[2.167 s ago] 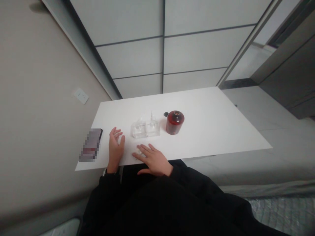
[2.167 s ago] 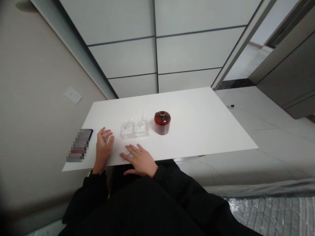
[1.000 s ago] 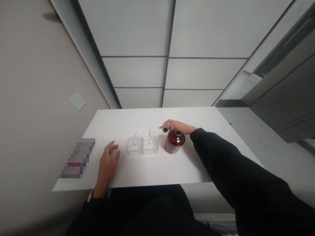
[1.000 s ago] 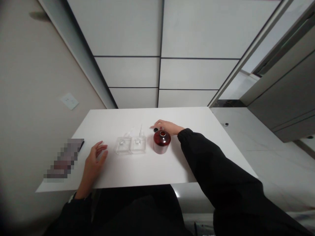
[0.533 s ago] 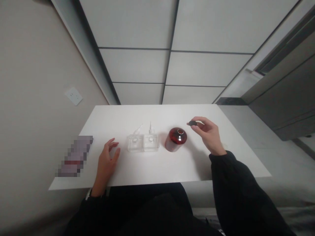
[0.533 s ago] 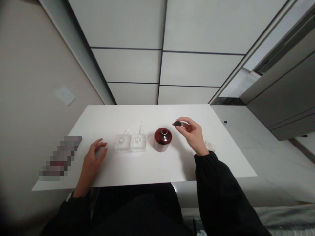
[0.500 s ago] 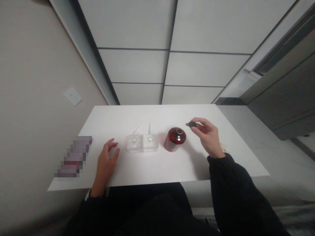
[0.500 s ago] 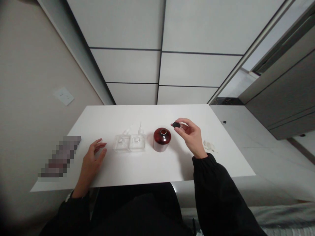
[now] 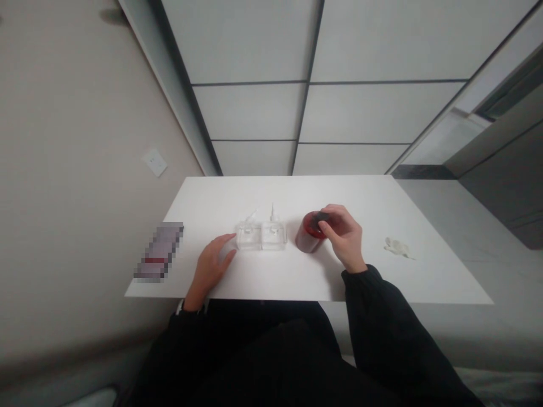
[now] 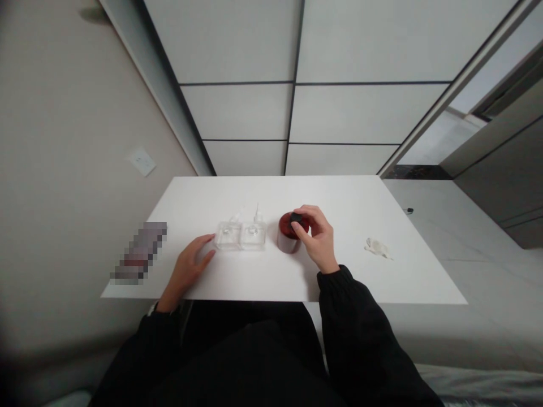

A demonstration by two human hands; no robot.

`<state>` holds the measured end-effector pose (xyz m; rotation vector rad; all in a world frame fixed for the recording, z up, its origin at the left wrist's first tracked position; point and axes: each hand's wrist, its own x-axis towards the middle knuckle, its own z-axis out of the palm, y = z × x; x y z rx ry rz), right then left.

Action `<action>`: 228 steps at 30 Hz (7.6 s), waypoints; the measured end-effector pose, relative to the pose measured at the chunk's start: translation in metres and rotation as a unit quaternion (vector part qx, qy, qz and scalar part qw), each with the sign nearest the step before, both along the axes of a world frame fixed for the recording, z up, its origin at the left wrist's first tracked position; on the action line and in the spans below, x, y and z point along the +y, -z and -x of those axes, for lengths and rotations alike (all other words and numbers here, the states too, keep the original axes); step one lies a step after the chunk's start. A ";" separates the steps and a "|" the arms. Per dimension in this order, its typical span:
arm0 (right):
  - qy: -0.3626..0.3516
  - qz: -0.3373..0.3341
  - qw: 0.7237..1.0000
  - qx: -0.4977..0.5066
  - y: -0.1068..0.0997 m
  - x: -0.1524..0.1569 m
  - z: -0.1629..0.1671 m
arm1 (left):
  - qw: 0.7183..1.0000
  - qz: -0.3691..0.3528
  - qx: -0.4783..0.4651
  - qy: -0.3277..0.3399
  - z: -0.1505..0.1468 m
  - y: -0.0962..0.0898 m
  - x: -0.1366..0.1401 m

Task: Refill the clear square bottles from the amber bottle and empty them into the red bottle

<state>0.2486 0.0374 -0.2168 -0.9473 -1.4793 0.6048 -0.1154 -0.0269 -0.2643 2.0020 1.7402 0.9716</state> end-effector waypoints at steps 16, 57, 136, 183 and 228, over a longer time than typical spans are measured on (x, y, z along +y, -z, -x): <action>-0.077 0.028 0.997 0.007 0.004 0.002 0.000 | 0.997 -0.031 0.071 0.029 0.002 0.007 0.000; 0.055 0.000 0.974 0.219 -0.013 0.005 -0.038 | 0.987 -0.109 0.018 -0.116 -0.004 -0.048 -0.018; -0.109 0.125 0.978 -0.125 0.039 -0.001 -0.026 | 0.741 0.090 0.484 0.457 -0.144 -0.125 0.188; -0.107 0.170 0.974 -0.107 0.036 -0.003 -0.029 | 0.884 0.127 0.359 0.271 -0.108 -0.155 0.090; 0.152 0.080 0.984 -0.046 0.065 -0.011 -0.046 | 0.971 0.151 -0.044 0.178 -0.041 -0.058 0.064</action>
